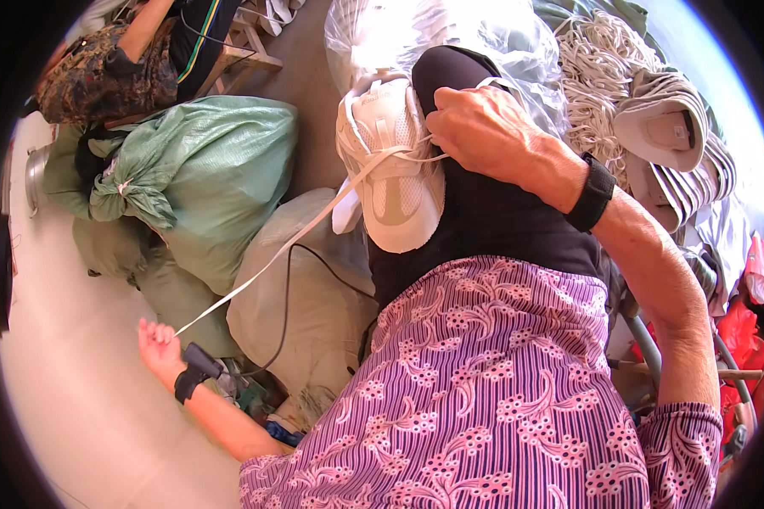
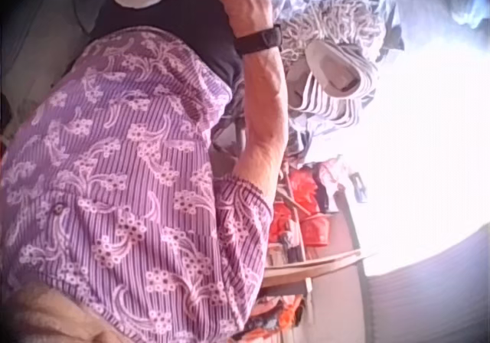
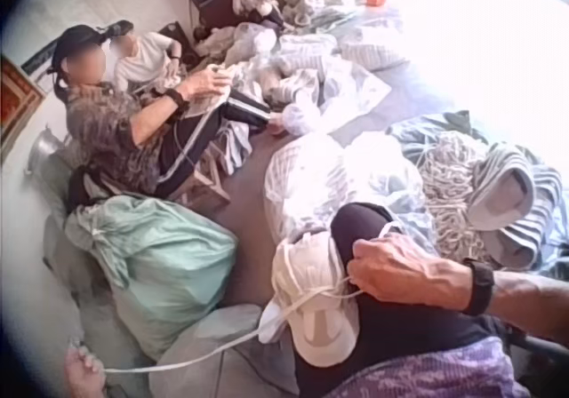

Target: The recorder is lacing a white shoe while sitting in a workspace with several other people performing similar tasks.

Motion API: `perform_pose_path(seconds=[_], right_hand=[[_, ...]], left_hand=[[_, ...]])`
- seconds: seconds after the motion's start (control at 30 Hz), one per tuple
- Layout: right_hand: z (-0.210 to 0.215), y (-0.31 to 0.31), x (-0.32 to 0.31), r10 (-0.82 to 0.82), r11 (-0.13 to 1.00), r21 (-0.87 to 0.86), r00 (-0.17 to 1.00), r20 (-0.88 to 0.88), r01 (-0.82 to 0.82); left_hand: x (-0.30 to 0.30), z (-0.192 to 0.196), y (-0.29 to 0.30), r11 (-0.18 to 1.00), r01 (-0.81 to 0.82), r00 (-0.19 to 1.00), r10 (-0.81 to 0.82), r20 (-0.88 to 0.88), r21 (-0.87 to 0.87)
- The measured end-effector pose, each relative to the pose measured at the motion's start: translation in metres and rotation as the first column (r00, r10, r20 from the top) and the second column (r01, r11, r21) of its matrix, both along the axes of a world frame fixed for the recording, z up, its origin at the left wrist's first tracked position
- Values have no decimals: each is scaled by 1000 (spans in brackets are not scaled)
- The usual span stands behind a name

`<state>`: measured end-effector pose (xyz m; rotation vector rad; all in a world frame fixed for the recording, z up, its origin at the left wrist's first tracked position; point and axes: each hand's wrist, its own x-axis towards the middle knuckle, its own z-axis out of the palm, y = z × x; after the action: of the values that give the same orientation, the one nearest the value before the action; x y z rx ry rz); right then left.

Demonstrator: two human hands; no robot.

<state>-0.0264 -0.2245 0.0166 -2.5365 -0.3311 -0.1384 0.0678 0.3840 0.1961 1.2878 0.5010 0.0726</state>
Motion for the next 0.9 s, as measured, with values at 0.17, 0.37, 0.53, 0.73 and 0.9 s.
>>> perform_pose_path(seconds=[0.17,0.37,0.53,0.73,0.9], right_hand=[[-6,6,3,-7,999,-50,997,75,11],[-8,7,7,0,998,-66,999,43,3],[-9,11,7,7,999,-54,995,101,-1],[-11,21,10,35,993,-117,999,40,-30],[-8,18,13,37,994,-104,999,-9,-38]], left_hand=[[11,-69,-112,973,220,975,-216,-59,70],[11,-107,-231,879,463,881,-443,-166,110],[2,-133,-290,787,594,802,-562,-203,168],[-12,-158,-340,639,694,714,-668,-210,331],[-20,-168,-355,517,741,651,-710,-269,428]])
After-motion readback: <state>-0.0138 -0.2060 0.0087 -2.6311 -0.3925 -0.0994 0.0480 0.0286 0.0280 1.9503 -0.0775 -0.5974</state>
